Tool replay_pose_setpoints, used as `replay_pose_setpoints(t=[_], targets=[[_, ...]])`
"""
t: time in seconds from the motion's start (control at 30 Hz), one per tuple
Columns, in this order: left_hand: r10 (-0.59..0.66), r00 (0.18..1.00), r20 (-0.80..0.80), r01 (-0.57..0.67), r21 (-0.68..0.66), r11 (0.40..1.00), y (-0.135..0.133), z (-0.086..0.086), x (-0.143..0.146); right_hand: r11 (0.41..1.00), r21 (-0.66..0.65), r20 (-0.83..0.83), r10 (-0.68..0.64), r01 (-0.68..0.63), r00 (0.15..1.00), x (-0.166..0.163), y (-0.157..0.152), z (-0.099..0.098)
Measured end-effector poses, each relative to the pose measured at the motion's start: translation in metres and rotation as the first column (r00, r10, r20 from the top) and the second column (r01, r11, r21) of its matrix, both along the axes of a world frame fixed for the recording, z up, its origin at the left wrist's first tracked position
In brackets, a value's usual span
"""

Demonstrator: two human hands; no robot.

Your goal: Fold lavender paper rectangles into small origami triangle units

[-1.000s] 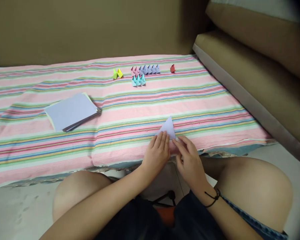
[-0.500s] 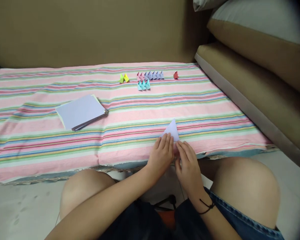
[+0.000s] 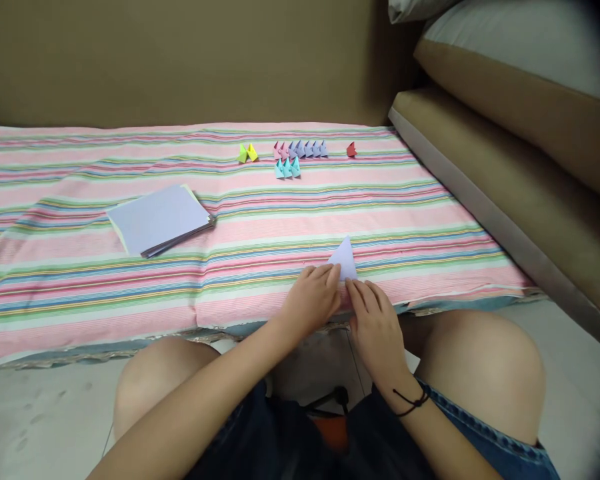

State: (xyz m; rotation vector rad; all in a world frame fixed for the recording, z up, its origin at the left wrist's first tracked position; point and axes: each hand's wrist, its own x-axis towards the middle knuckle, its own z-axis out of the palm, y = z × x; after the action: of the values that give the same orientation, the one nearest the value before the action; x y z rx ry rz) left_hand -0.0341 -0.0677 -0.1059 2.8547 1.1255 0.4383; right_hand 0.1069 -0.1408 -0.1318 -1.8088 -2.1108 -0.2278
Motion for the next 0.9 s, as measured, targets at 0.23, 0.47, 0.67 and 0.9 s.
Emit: replay_pose_setpoints(t=[0.23, 0.47, 0.67, 0.9], targets=[[-0.087, 0.995, -0.058, 0.075, -0.181, 0.981, 0.032, 0.015, -0.014, 0.996, -0.076, 0.160, 0.055, -0.043, 0.986, 0.006, 0.003, 0.009], [-0.129, 0.989, -0.075, 0.104, -0.267, 0.958, 0.044, 0.021, -0.018, 0.997, -0.074, 0.328, 0.025, 0.000, 0.944, -0.006, 0.007, 0.018], [-0.152, 0.988, -0.022, 0.132, -0.378, 0.916, 0.051, 0.022, -0.020, 0.995, -0.095, 0.465, 0.012, 0.036, 0.885, -0.020, 0.010, 0.027], [-0.151, 0.987, 0.055, 0.158, -0.476, 0.865, 0.055, 0.031, -0.023, 0.992, -0.090, 0.558, -0.026, 0.091, 0.829, -0.033, 0.012, 0.030]])
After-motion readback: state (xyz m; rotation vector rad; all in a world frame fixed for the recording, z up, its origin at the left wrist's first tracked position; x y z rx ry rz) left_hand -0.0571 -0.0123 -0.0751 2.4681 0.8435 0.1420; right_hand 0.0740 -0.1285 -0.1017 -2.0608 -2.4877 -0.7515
